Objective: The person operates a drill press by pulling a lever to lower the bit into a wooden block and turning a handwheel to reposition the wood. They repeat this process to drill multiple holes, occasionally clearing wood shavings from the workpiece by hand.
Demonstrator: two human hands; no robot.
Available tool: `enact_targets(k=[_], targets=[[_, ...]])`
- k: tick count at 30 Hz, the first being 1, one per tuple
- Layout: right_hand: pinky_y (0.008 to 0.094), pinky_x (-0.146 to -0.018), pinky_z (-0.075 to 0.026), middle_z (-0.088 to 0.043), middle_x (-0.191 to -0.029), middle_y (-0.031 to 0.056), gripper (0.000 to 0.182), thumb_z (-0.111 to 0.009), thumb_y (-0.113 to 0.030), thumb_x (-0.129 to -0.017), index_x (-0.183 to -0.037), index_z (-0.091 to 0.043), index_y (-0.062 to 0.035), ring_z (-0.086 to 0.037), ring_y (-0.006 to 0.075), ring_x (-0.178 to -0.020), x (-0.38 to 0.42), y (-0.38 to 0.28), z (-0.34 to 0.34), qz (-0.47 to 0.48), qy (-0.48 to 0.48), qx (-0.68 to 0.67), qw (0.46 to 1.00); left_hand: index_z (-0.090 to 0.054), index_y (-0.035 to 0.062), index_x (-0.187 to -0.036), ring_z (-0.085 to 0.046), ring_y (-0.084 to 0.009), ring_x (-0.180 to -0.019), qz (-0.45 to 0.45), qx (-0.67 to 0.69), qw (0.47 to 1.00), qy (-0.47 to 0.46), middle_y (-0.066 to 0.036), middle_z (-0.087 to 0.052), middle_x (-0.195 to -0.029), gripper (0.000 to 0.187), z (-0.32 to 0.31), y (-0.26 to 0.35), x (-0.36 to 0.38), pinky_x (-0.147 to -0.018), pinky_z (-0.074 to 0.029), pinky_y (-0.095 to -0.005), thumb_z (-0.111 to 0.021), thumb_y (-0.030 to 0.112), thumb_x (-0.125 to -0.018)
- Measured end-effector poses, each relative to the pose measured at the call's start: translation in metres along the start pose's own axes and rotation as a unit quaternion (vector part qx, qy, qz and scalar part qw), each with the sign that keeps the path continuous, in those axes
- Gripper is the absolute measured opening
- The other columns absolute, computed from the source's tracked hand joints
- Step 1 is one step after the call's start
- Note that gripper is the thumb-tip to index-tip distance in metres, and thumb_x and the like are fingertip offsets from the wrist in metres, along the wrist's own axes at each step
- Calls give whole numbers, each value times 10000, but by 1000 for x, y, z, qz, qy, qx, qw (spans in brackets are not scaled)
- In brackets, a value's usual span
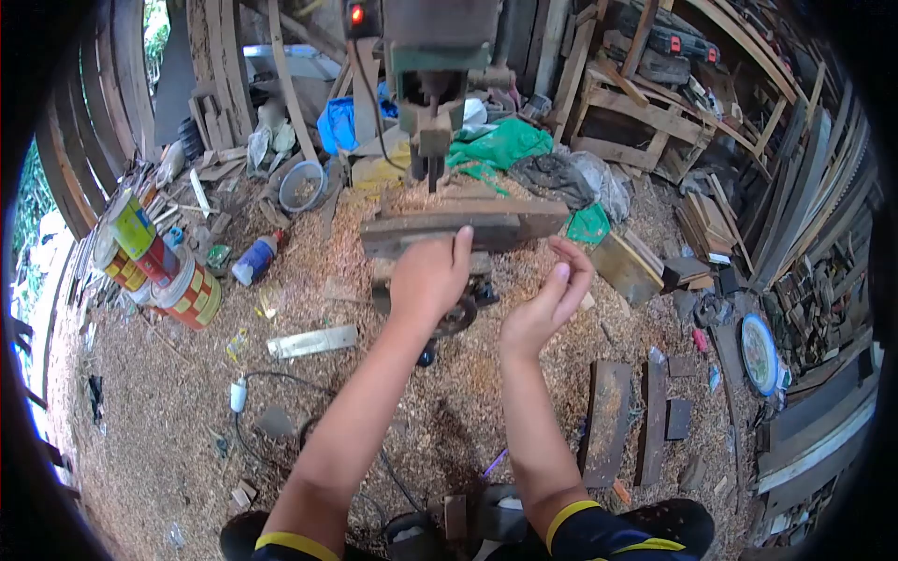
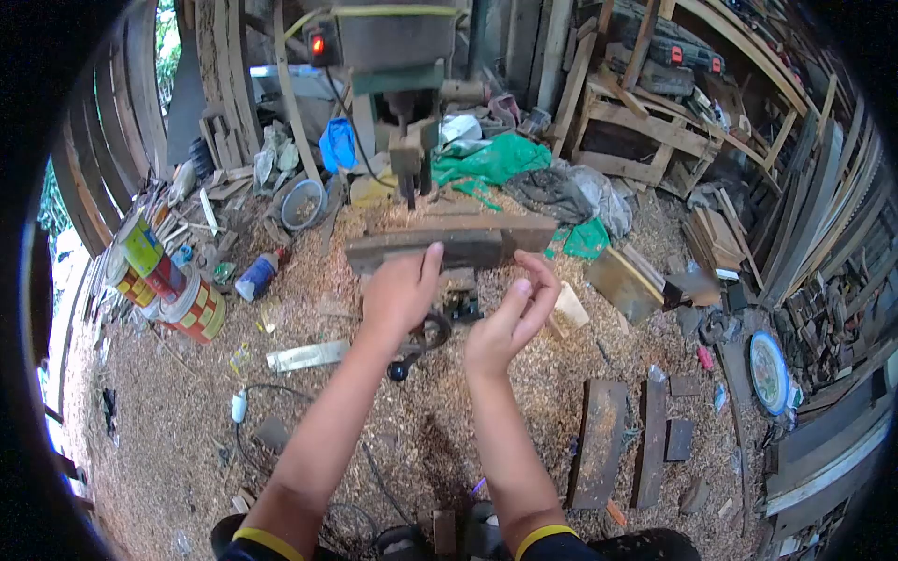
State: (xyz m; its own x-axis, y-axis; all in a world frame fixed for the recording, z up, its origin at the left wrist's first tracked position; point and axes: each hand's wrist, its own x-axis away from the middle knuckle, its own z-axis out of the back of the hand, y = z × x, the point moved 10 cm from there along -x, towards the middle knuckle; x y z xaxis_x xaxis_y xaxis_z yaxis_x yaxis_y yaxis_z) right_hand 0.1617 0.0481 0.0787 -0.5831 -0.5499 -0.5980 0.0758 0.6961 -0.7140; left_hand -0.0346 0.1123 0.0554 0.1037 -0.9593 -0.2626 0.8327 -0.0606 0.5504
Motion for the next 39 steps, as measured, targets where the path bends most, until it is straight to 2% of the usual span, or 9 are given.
enact_targets(k=[5, 8, 14, 20, 23, 25, 26, 30, 39], targets=[[314, -881, -462, -626, -963, 65, 194, -453, -145, -1067, -1037, -592, -15, -587, 151, -922, -96, -33, -45, -31, 47, -101, 993, -750, 57, -833, -717, -430, -812, 40, -84, 996, 2, -247, -720, -828, 614, 13, 14, 7, -737, -569, -537, -439, 543, -1042], [305, -802, -483, -622, -869, 42, 200, -466, -144, -1072, -1005, -608, -22, -592, 135, -823, -170, -64, -106, -47, -25, -163, 985, -742, 42, -772, -718, -406, -771, 58, -91, 993, -48, -231, -714, -789, 584, 14, 17, 7, -699, -579, -496, -505, 518, -1014], [287, -782, -489, -640, -889, 33, 184, -629, -210, -1023, -1027, -624, -26, -593, 120, -823, -327, -96, -254, -19, -89, -190, 978, -728, 60, -709, -699, -404, -651, 4, -85, 996, 5, -210, -700, -722, 562, 16, 23, 7, -593, -570, -502, -506, 471, -1022], [391, -916, -520, -702, -1007, 179, 501, -663, -446, -988, -1035, -625, 52, -695, 324, -1017, -453, -130, -365, -45, -69, -16, 996, -718, 101, -682, -703, -369, -602, -19, -101, 994, 48, -168, -702, -676, 535, 11, 19, 13, -547, -563, -490, -528, 478, -1010], [357, -762, -511, -693, -909, 163, 513, -596, -486, -1025, -930, -649, 16, -674, 234, -855, -473, -107, -418, -116, -149, -31, 982, -707, 111, -671, -705, -356, -584, -41, -130, 987, 82, -160, -704, -670, 517, 10, 20, 12, -520, -554, -492, -546, 472, -1003], [414, -611, -507, -655, -722, 120, 515, -587, -508, -1028, -860, -656, -26, -637, 235, -618, -427, -85, -454, -263, -414, -85, 867, -704, 110, -671, -704, -353, -578, -54, -135, 984, 102, -159, -703, -667, 507, 13, 24, 11, -514, -554, -489, -552, 464, -1001], [420, -477, -441, -535, -565, 47, 505, -563, -517, -1041, -785, -600, -83, -498, 202, -432, -428, -87, -449, -266, -391, -84, 877, -704, 109, -670, -702, -354, -574, -40, -139, 984, 103, -161, -702, -666, 504, 15, 23, 13, -511, -553, -491, -555, 460, -1000], [350, -394, -292, -384, -493, -1, 563, -532, -443, -1068, -622, -435, -114, -343, 148, -371, -411, -130, -417, -262, -411, -181, 854, -703, 98, -677, -697, -360, -579, -31, -111, 988, 99, -161, -702, -675, 480, 16, 18, 11, -524, -557, -495, -546, 418, -998], [298, -403, -262, -391, -494, -9, 568, -569, -372, -1064, -586, -410, -109, -324, 104, -385, -324, -216, -290, -98, -355, -261, 892, -706, 66, -672, -693, -391, -669, -28, -87, 992, 84, -192, -695, -703, 495, 24, 28, 14, -623, -558, -499, -537, 382, -1014]])
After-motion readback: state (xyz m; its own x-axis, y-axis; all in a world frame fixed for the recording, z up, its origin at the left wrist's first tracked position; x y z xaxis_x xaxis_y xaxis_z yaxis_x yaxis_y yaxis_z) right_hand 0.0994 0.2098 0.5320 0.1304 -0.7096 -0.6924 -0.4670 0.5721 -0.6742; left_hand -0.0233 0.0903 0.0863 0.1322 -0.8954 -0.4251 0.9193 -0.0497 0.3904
